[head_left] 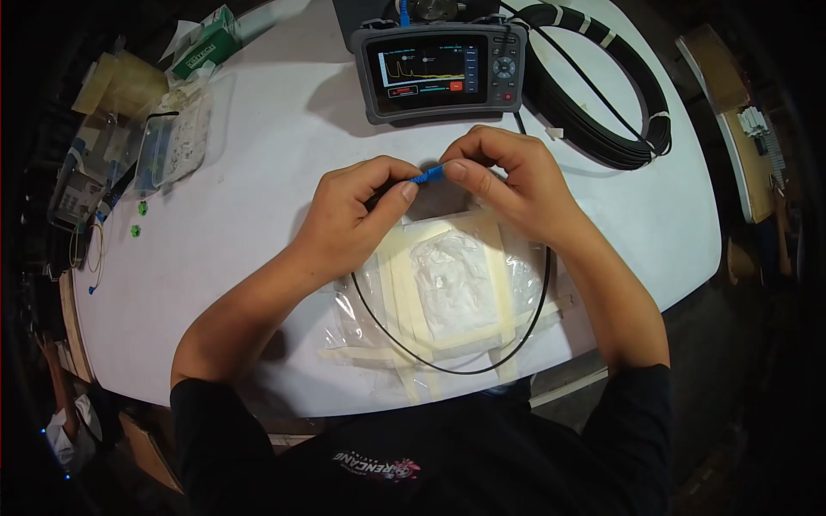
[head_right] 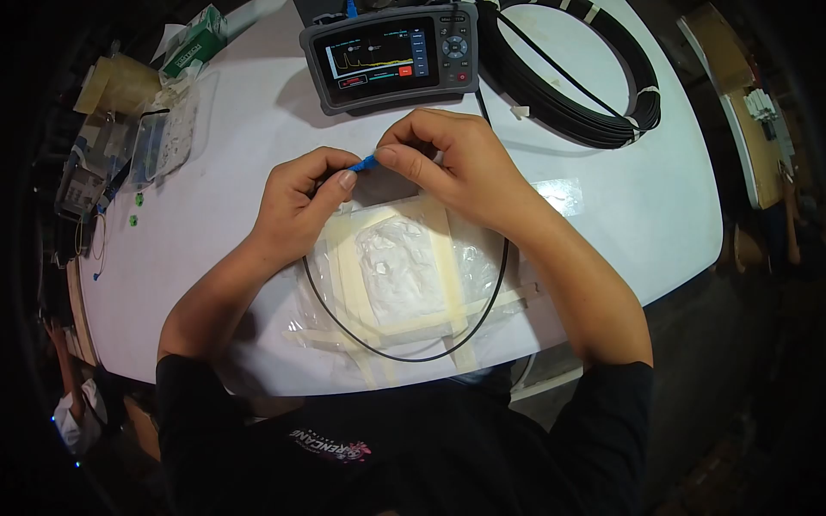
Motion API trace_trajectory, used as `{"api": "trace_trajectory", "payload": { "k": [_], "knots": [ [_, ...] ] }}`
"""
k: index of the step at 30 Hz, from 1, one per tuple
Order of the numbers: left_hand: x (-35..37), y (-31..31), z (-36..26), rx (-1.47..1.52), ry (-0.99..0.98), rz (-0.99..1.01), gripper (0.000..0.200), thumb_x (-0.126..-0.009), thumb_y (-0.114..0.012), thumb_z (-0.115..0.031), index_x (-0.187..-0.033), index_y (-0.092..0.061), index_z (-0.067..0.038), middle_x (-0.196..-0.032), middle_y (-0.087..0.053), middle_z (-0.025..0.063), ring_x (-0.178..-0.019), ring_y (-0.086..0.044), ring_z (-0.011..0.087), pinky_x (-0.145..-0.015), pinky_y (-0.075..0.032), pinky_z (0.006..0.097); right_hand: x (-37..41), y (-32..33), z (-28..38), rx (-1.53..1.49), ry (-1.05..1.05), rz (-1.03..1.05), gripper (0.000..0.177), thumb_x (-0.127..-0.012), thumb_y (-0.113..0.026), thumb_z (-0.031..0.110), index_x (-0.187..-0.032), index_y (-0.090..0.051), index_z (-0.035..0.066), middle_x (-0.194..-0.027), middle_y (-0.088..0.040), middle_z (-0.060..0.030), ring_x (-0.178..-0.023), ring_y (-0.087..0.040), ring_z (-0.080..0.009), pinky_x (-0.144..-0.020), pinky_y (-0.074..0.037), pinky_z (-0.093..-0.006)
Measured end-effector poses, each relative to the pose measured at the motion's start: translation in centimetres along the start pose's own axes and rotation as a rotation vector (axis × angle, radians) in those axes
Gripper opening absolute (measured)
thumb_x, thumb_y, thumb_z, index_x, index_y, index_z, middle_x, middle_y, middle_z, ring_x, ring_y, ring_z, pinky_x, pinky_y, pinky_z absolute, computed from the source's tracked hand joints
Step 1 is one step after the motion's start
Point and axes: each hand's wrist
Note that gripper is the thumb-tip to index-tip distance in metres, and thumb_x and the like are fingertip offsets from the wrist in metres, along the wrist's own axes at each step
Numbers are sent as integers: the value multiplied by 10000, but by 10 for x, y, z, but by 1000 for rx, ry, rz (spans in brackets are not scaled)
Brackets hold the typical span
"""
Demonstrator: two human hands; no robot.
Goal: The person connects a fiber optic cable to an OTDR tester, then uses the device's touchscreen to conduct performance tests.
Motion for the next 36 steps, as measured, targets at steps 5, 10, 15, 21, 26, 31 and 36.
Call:
{"api": "trace_trajectory", "payload": {
  "k": [5,10,15,21,26,31,36],
  "knots": [
    [1,4,-3,136,15,74,222,-1032,-542,-115,-1143,-666,33,-802,-588,-16,-702,-476,38,-638,-388,213,0,-7,5,-170,-200,-15,253,-982,-710,222,-1036,-719,-25,-885,-727,-50,-805,-655,-105,-737,-521,-265],
    [1,5,1,299,87,126,230,-1035,-536,-116,-1159,-653,38,-790,-553,-13,-674,-431,30,-604,-345,205,0,-17,5,-150,-149,-161,244,-971,-728,209,-1030,-722,-27,-872,-738,-62,-790,-669,-105,-726,-536,-265],
    [0,3,-1,297,86,114,230,-1041,-543,-131,-1161,-653,31,-799,-562,-16,-679,-444,29,-609,-358,203,-1,-21,5,192,57,-245,253,-912,-777,194,-1010,-720,-33,-834,-746,-126,-717,-723,-202,-696,-578,-321],
    [1,3,-4,263,77,97,234,-1019,-566,-113,-1174,-675,25,-872,-640,1,-768,-538,46,-704,-443,221,0,-19,6,204,184,-194,378,-812,-831,259,-1042,-717,-19,-913,-747,-140,-840,-753,-250,-775,-597,-333],
    [1,5,-3,279,89,105,242,-989,-582,-86,-1171,-695,26,-904,-684,17,-815,-593,70,-759,-488,253,1,-17,6,239,174,-175,397,-811,-833,263,-1067,-716,-16,-935,-745,-145,-867,-752,-251,-789,-595,-333],
    [1,5,-1,240,75,112,247,-987,-582,-85,-1177,-698,23,-865,-674,19,-794,-588,70,-726,-471,251,-1,-14,6,175,123,-154,373,-823,-831,243,-1062,-718,-21,-919,-752,-136,-867,-753,-231,-791,-593,-330],
    [1,6,-1,236,104,114,243,-996,-591,-104,-1177,-699,17,-842,-663,9,-777,-580,69,-717,-469,251,1,-10,1,82,79,-159,272,-877,-795,163,-1060,-718,-23,-902,-761,-119,-852,-749,-194,-783,-588,-322]
  ]
}}
Point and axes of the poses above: each hand's wrist, its own x-axis away from the middle knuckle, its own y-axis out of the back of the hand, z = x × y
